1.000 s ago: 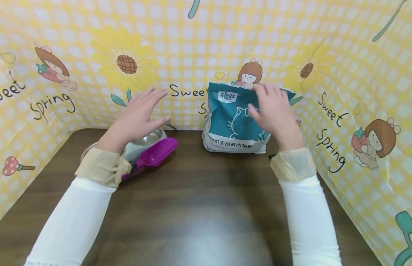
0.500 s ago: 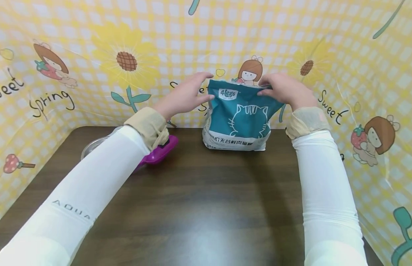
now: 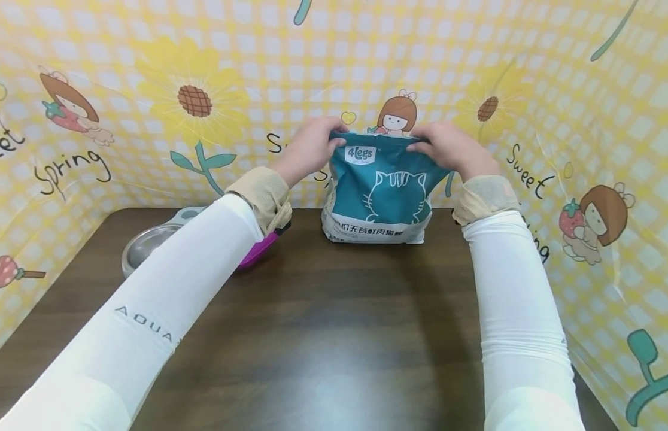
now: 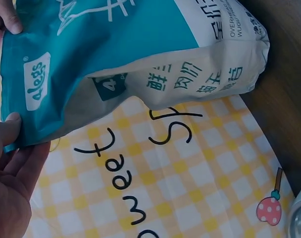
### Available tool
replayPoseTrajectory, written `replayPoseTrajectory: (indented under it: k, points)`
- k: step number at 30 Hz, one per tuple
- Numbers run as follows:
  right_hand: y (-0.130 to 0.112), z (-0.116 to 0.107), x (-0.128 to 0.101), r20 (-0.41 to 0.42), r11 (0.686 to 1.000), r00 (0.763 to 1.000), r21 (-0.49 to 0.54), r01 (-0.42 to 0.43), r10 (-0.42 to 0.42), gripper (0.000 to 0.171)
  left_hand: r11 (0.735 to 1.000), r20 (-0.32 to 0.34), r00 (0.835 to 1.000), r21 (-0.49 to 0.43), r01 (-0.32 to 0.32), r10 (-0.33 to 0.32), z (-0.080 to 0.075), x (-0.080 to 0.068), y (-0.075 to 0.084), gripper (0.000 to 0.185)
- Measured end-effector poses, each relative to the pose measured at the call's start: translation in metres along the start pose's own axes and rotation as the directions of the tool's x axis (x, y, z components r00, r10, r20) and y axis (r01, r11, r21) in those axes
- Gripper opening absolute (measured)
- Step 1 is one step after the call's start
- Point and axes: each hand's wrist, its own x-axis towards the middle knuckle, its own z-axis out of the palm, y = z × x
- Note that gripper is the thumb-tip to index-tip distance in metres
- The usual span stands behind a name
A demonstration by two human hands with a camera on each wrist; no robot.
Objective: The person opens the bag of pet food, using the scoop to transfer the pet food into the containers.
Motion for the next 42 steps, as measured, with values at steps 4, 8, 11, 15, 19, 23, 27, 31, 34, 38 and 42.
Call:
replayPoseTrajectory:
  k: [4,8,11,15,19,23,27,31,34,38,42]
  points:
    - [-0.001,0.001,0.001,-0.001,1.000,1.000,0.001,-0.018,0.018,0.017,1.000,-0.043,0.999,-0.010,0.000,0.000,0.001,-0.002,-0.004,0.026]
    - [-0.001,-0.001,0.001,-0.005,0.999,0.999,-0.008,-0.032,0.032,0.019,1.000,-0.060,0.998,-0.007,-0.019,0.019,0.000,-0.002,-0.004,0.026]
    - [-0.003,-0.003,-0.001,-0.002,0.999,0.999,-0.025,-0.046,0.046,0.021,1.000,-0.061,0.998,-0.004,-0.028,0.028,-0.001,-0.001,-0.003,0.026]
    - [-0.009,-0.006,-0.005,0.004,0.997,0.998,-0.056,-0.058,0.058,0.023,1.000,-0.059,0.998,-0.015,-0.014,0.013,-0.001,0.000,-0.001,0.026]
    - [-0.020,-0.009,-0.007,0.012,0.995,0.999,-0.093,-0.044,0.046,0.024,1.000,-0.082,0.997,-0.024,0.009,-0.011,0.000,0.001,-0.004,0.025]
    - [-0.035,-0.011,-0.010,0.028,0.989,0.999,-0.147,-0.017,0.022,0.024,0.999,-0.114,0.993,-0.034,0.033,-0.037,0.001,0.002,-0.009,0.024]
    - [-0.051,-0.012,-0.015,0.010,0.980,1.000,-0.200,0.005,-0.003,0.030,0.996,-0.129,0.989,-0.072,0.062,-0.071,0.003,0.005,-0.013,0.022]
    - [-0.070,-0.010,-0.018,-0.003,0.977,1.000,-0.213,0.026,-0.027,0.031,0.992,-0.128,0.987,-0.095,0.085,-0.097,0.003,0.009,-0.018,0.023]
    - [-0.081,-0.010,-0.019,0.000,0.975,0.998,-0.216,0.056,-0.057,0.031,0.990,-0.126,0.986,-0.107,0.096,-0.109,0.003,0.010,-0.021,0.022]
    - [-0.085,-0.013,-0.020,0.033,0.985,0.996,-0.153,0.081,-0.077,0.025,0.987,-0.121,0.985,-0.111,0.112,-0.126,0.002,0.011,-0.023,0.022]
    - [-0.077,-0.022,-0.022,0.110,0.998,0.992,0.004,0.064,-0.064,0.018,0.985,-0.098,0.984,-0.102,0.142,-0.152,0.004,0.010,-0.022,0.029]
